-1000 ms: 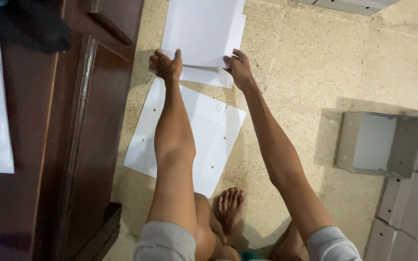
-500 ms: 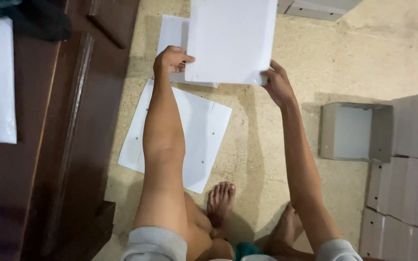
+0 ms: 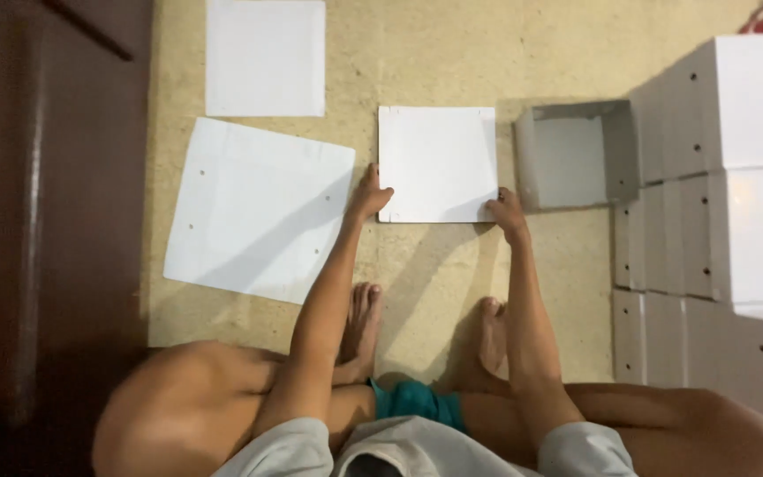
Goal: Manually folding flat cardboard sheets into boxes and stacking the finished products.
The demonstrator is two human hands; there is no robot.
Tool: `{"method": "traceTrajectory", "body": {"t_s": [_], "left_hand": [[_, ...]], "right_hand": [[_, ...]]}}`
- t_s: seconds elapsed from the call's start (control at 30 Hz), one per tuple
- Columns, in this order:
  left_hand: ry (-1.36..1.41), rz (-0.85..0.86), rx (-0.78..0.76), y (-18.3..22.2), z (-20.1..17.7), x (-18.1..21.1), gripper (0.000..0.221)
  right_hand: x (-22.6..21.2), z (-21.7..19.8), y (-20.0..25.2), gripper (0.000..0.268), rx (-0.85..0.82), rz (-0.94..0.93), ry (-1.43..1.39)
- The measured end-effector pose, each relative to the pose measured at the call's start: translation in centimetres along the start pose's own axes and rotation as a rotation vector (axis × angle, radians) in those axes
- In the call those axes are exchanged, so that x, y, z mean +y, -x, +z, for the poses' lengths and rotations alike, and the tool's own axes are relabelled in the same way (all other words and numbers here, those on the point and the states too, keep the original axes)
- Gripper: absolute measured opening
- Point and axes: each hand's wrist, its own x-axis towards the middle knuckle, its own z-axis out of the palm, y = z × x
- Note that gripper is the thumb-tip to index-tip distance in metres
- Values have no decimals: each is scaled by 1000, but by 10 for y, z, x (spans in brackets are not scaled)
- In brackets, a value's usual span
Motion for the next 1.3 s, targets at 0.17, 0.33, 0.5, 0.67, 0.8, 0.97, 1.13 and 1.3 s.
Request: {"method": "traceTrajectory", "body": {"t_s": [0.17, 0.33, 0.5, 0.67, 0.8, 0.97, 1.13, 1.3], "left_hand": [[-194, -18, 151, 43, 35, 8, 87], [-495, -31, 377, 60, 12, 16, 59], [-648, 20, 481, 95, -22, 32, 59], [-729, 16, 538, 95, -13, 33, 57], [-744, 42, 605, 78, -7, 23, 44], [-321, 83, 485, 85, 12, 80, 60], [328, 78, 0, 81, 20, 149, 78], [660, 158, -69, 61, -2, 185, 88]], "right_hand": [[32, -7, 20, 52, 69, -83, 100], [29, -7, 29, 48, 153, -51, 212], [46, 2, 21, 46, 185, -82, 235], [32, 4, 39, 49, 132, -70, 287], [8, -3, 57, 52, 42, -26, 48], [-47, -19, 66, 49, 49, -80, -115], [-131, -38, 104, 37, 70, -460, 54], [-185, -15, 143, 42, -71, -574, 340]]}}
